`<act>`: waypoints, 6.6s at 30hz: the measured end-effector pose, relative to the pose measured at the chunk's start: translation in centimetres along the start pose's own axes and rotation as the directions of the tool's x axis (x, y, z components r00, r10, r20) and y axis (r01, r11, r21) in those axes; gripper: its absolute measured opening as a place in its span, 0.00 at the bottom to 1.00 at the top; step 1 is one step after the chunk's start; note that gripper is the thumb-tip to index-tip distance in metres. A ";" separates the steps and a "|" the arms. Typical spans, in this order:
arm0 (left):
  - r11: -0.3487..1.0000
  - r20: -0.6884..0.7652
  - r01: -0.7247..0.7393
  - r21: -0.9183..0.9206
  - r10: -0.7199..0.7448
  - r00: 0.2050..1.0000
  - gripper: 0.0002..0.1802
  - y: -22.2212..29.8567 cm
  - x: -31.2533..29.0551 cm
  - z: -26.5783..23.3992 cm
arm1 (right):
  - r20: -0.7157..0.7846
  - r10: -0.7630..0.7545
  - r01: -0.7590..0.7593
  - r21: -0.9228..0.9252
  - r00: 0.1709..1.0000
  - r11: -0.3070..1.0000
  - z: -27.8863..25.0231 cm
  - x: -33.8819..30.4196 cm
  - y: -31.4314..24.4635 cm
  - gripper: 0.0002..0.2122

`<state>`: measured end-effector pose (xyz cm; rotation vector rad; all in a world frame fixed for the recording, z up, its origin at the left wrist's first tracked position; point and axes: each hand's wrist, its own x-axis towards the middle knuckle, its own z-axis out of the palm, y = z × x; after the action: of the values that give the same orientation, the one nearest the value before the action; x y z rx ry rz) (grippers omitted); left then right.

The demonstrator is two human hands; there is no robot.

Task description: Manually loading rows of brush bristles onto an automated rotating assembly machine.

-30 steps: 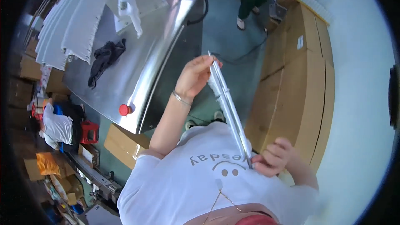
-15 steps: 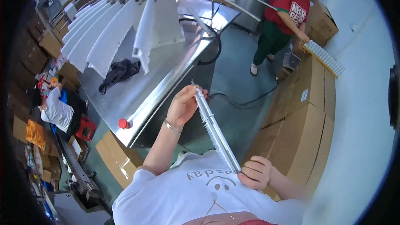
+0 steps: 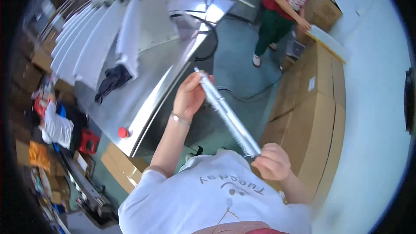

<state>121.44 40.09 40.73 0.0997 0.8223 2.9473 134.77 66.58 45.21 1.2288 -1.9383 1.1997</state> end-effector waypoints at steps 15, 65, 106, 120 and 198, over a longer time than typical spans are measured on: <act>0.794 -0.023 -0.417 0.442 0.475 0.880 0.17 3.5 -0.7 6.4 | -0.507 0.679 -0.436 0.524 0.530 0.732 -4.5 3.3 -0.5 0.05; -0.285 0.779 -0.799 0.529 0.536 0.325 0.13 10.5 0.4 12.9 | -0.045 -0.177 0.119 -0.576 0.983 0.809 -4.7 10.4 -8.1 0.05; 0.507 0.363 -0.657 0.558 0.563 0.742 0.28 8.1 0.8 12.5 | -0.055 -0.065 0.023 -0.559 0.996 0.829 -2.8 11.1 -8.3 0.09; -0.332 0.766 -0.746 0.577 0.538 0.353 0.14 9.4 -0.5 13.8 | -0.049 -0.098 0.054 -0.564 0.994 0.824 -2.9 11.7 -7.5 0.09; -0.262 0.614 -0.693 0.671 0.721 0.322 0.13 6.6 -0.5 10.3 | -0.229 -0.004 -0.015 -0.080 0.973 0.997 -1.7 9.9 -3.2 0.23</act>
<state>122.41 39.71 52.90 0.9651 3.4569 2.4085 133.30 63.44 55.12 0.9970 -1.8022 1.1968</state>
